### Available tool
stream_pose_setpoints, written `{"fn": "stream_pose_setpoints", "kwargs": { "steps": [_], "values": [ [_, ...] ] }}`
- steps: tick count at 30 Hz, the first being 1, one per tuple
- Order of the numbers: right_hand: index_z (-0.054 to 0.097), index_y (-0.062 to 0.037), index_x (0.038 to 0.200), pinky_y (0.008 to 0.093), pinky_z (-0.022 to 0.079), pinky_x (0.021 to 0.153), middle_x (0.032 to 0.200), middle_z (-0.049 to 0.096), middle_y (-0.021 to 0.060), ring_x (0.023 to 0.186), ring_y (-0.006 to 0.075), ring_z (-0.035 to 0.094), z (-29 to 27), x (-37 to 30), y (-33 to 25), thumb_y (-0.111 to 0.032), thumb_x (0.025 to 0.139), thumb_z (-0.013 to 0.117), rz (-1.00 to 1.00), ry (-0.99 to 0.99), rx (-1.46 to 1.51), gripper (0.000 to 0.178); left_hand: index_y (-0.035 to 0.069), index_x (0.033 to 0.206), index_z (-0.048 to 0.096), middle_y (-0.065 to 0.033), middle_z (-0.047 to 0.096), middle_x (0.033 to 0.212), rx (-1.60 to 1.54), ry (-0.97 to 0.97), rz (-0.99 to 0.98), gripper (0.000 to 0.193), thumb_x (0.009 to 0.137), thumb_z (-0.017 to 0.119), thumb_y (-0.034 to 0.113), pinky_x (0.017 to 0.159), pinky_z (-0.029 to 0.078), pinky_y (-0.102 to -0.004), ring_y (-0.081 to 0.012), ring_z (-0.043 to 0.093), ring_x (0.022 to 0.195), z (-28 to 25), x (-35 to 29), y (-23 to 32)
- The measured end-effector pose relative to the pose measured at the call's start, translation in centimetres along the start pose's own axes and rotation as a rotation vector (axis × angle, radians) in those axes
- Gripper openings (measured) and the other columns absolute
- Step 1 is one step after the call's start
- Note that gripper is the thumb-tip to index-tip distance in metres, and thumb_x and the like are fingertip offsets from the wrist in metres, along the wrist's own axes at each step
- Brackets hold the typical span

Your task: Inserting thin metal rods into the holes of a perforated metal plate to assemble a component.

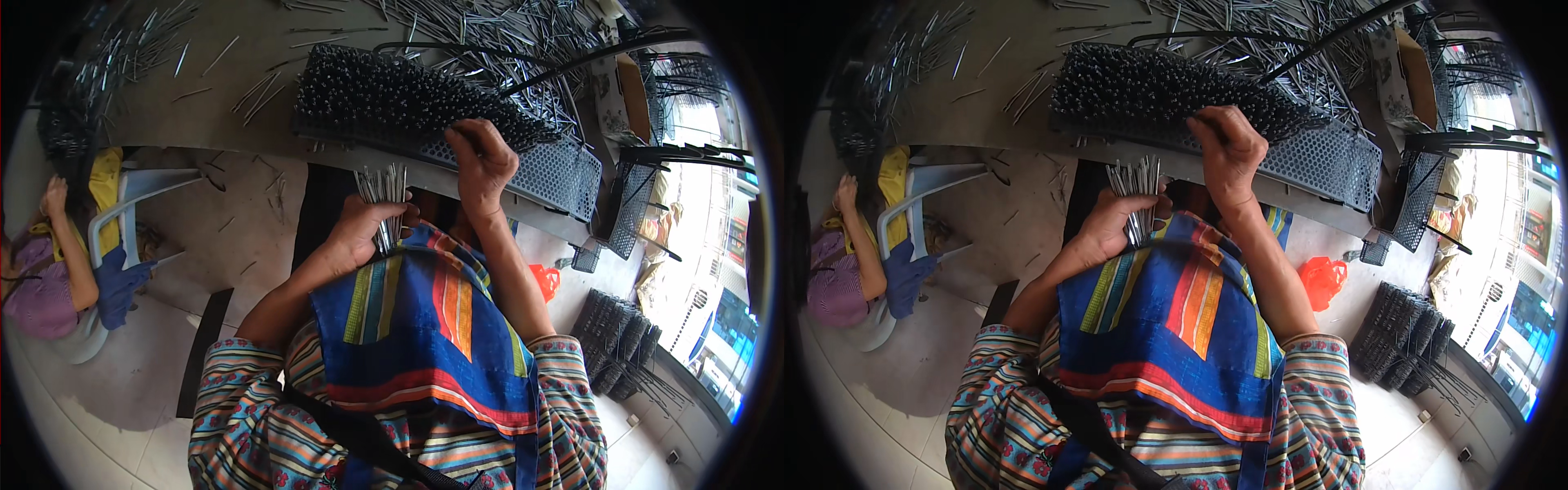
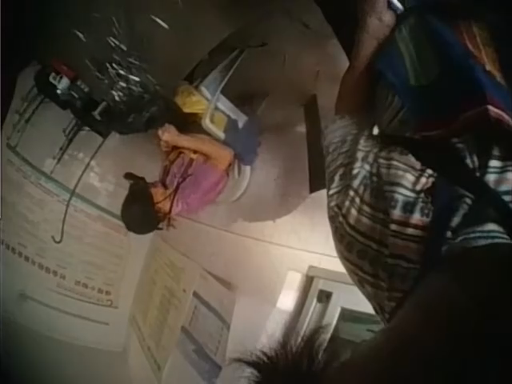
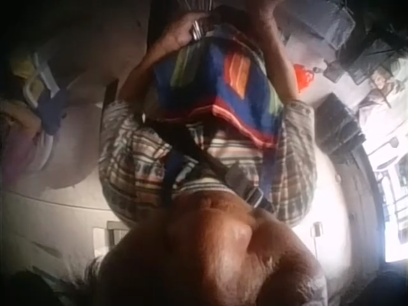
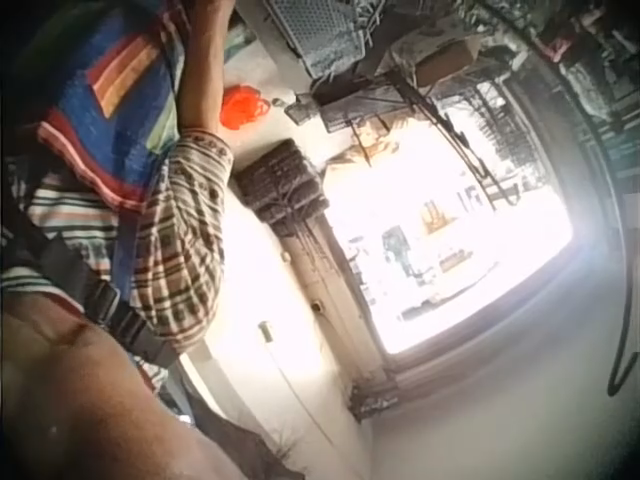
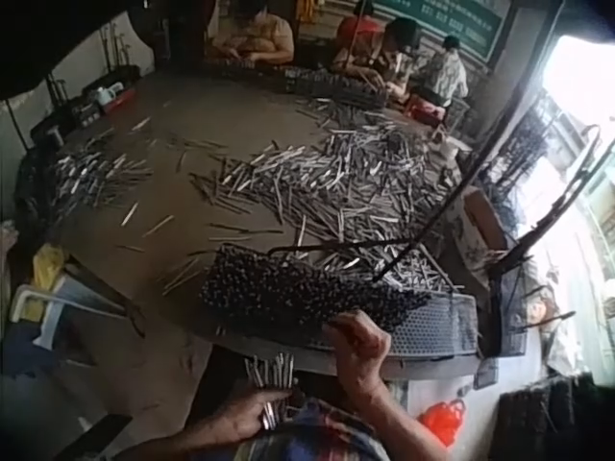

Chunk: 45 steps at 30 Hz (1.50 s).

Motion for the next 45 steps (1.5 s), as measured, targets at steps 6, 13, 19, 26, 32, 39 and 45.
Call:
{"fn": "stream_pose_setpoints", "kwargs": {
  "steps": [6, 13, 19, 26, 32, 39, 45],
  "values": [
    [0.068, 0.0008, 0.084, 0.0194, 0.043, 0.059, 0.075, 0.063, 0.0016, 0.066, 0.0058, 0.056, 0.8, -0.1, -0.3, 0.007, 0.074, 0.072, -0.017, -0.063, -0.052, 0.012, -0.004, 0.103, 0.062, -0.0171, 0.068, 0.085, -0.032, -0.018, 0.069, 0.021, 0.082, 0.060, -0.004, 0.064, 0.053, -0.0338, -0.0250, 0.067, 0.075, 0.4, -0.2, 0.7],
    [0.069, 0.0010, 0.084, 0.0235, 0.047, 0.059, 0.077, 0.065, 0.0082, 0.065, 0.0136, 0.061, 1.4, -0.3, -2.0, 0.005, 0.070, 0.074, -0.148, -0.087, -0.151, 0.016, -0.007, 0.097, 0.063, -0.0171, 0.068, 0.082, 0.035, 0.058, 0.085, 0.018, 0.079, 0.060, -0.006, 0.062, 0.052, -0.0334, -0.0241, 0.066, 0.071, -0.2, -0.2, 0.7],
    [0.069, 0.0011, 0.085, 0.0239, 0.047, 0.059, 0.076, 0.065, 0.0083, 0.065, 0.0138, 0.061, 1.5, 0.3, -2.7, 0.005, 0.071, 0.074, -0.193, -0.088, -0.185, 0.015, -0.009, 0.089, 0.065, -0.0176, 0.067, 0.079, 0.059, 0.081, 0.083, 0.013, 0.077, 0.060, -0.008, 0.061, 0.051, -0.0334, -0.0250, 0.066, 0.068, -0.1, 0.0, 0.8],
    [0.069, 0.0003, 0.085, 0.0238, 0.047, 0.058, 0.077, 0.065, 0.0078, 0.064, 0.0137, 0.061, 1.6, 0.3, -1.4, 0.004, 0.071, 0.074, -0.164, -0.127, -0.170, 0.015, -0.010, 0.088, 0.065, -0.0181, 0.068, 0.079, -0.014, 0.078, 0.073, 0.011, 0.077, 0.064, -0.007, 0.059, 0.053, -0.0342, -0.0246, 0.067, 0.068, -0.2, -0.1, 0.4],
    [0.070, -0.0022, 0.084, 0.0258, 0.046, 0.056, 0.072, 0.061, 0.0070, 0.060, 0.0152, 0.059, 2.3, 0.0, -1.7, 0.002, 0.070, 0.074, -0.152, -0.123, -0.301, 0.015, -0.009, 0.093, 0.064, -0.0179, 0.067, 0.083, 0.010, 0.074, 0.130, 0.015, 0.078, 0.062, -0.009, 0.063, 0.056, -0.0347, -0.0252, 0.068, 0.072, -0.5, 0.2, 0.5],
    [0.069, -0.0044, 0.084, 0.0283, 0.047, 0.055, 0.073, 0.062, 0.0080, 0.059, 0.0204, 0.061, 2.8, 0.7, -1.6, -0.004, 0.072, 0.074, -0.191, -0.149, -0.381, 0.013, -0.009, 0.097, 0.063, -0.0164, 0.067, 0.086, -0.013, 0.090, 0.096, 0.016, 0.081, 0.060, -0.006, 0.065, 0.057, -0.0333, -0.0234, 0.068, 0.073, -0.3, 0.2, 1.0],
    [0.069, -0.0049, 0.085, 0.0290, 0.048, 0.056, 0.075, 0.063, 0.0077, 0.061, 0.0203, 0.062, 3.5, -0.2, -2.6, -0.005, 0.072, 0.075, -0.325, -0.224, -0.423, 0.014, -0.009, 0.092, 0.065, -0.0186, 0.068, 0.082, -0.151, 0.127, 0.066, 0.013, 0.079, 0.064, -0.007, 0.062, 0.058, -0.0342, -0.0256, 0.068, 0.068, -0.3, 0.4, 0.6]
  ]
}}
Point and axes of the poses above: each hand's wrist, its own x-axis towards the middle knuckle, its own z-axis out of the palm, y = z × x, the point moved 9 cm from there along x, towards the middle knuckle
